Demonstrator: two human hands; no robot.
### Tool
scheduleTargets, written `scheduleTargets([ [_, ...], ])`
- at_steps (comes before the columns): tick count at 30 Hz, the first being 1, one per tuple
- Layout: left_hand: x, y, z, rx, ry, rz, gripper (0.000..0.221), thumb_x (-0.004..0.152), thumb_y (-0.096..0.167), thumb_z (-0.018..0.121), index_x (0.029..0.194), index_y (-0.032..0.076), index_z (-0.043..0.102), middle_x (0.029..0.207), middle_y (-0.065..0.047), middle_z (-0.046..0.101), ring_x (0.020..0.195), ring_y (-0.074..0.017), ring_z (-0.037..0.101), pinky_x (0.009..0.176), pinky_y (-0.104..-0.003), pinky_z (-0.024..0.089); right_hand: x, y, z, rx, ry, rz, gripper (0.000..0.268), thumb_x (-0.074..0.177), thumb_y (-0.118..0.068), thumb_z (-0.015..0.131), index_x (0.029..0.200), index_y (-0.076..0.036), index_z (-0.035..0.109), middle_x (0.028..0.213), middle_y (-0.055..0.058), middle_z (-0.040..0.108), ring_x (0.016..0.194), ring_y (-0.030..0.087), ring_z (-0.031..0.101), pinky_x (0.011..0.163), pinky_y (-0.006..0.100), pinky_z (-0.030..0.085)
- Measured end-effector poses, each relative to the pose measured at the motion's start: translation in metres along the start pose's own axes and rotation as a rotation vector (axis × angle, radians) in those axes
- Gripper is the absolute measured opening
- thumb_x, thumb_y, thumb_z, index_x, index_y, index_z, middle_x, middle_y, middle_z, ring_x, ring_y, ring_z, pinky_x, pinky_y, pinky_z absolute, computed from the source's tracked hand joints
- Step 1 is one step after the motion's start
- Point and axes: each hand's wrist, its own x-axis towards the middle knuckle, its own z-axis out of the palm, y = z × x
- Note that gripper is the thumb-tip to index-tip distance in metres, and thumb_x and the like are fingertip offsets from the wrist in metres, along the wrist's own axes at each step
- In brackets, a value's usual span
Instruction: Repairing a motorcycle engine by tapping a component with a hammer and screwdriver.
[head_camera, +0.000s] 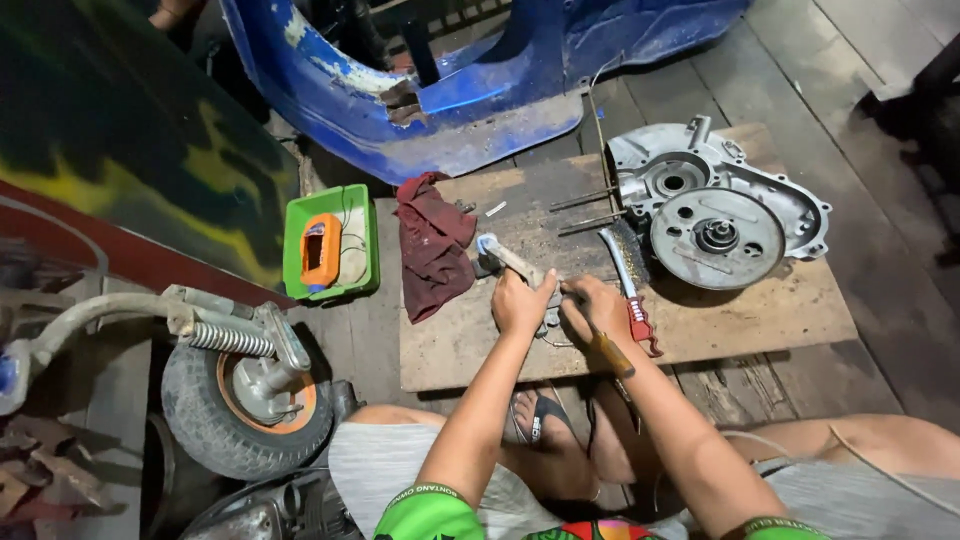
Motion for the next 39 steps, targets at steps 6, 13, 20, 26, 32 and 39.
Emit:
scheduleTargets([
  [6,0.001,0.004,-0.008,0.034,-0.077,-0.037,0.063,0.079,0.058,0.074,0.104,0.001,0.065,0.099,-0.025,0.072,0.102,-0.0425,0.071,0.089,-0.052,0.057,-0.013,-0.01,-0.009,-0.091,0.001,-0.019,0.01,0.085,-0.028,0.07,0.091,-0.021,0.073,0.086,0.008,0.072,0.09,0.032,0.072,0.088,0.041,0.057],
  [13,0.003,0.009,-0.008,0.028,-0.064,-0.014,0.063,0.08,0.056,0.075,0.102,-0.002,0.065,0.098,-0.027,0.071,0.101,-0.0437,0.071,0.088,-0.053,0.057,-0.003,-0.023,-0.017,0.099,-0.054,0.109,0.02,0.09,-0.029,0.064,0.1,-0.015,0.073,0.091,0.014,0.075,0.093,0.041,0.072,0.087,0.05,0.056],
  [20,-0.008,0.0,0.001,0.011,0.015,-0.014,0.06,0.075,0.054,0.078,0.097,0.0,0.065,0.094,-0.028,0.071,0.099,-0.0457,0.07,0.088,-0.055,0.055,-0.007,-0.024,-0.01,-0.034,-0.06,0.127,0.016,0.091,-0.031,0.064,0.098,-0.019,0.072,0.091,0.013,0.074,0.093,0.038,0.072,0.086,0.049,0.057],
  [26,0.003,0.007,-0.002,0.012,-0.012,-0.044,0.061,0.074,0.057,0.077,0.1,0.004,0.064,0.096,-0.024,0.072,0.101,-0.042,0.071,0.089,-0.053,0.056,-0.02,0.001,0.005,-0.157,-0.069,0.07,0.017,0.087,-0.038,0.066,0.093,-0.023,0.069,0.087,0.009,0.072,0.089,0.034,0.073,0.083,0.046,0.058],
  [32,-0.001,0.0,0.003,0.011,0.001,-0.015,0.061,0.074,0.057,0.078,0.099,0.003,0.063,0.095,-0.025,0.071,0.1,-0.044,0.071,0.089,-0.053,0.056,-0.015,-0.007,0.002,-0.155,-0.112,0.171,0.023,0.089,-0.037,0.063,0.108,-0.027,0.071,0.099,0.006,0.075,0.101,0.031,0.073,0.091,0.046,0.059],
  [39,-0.001,0.002,-0.004,0.015,-0.004,-0.008,0.061,0.075,0.057,0.078,0.099,0.003,0.064,0.095,-0.024,0.071,0.101,-0.043,0.071,0.089,-0.053,0.056,-0.024,-0.002,-0.008,-0.066,-0.094,0.104,0.023,0.088,-0.032,0.068,0.107,-0.024,0.077,0.099,0.011,0.078,0.101,0.035,0.073,0.09,0.048,0.059],
])
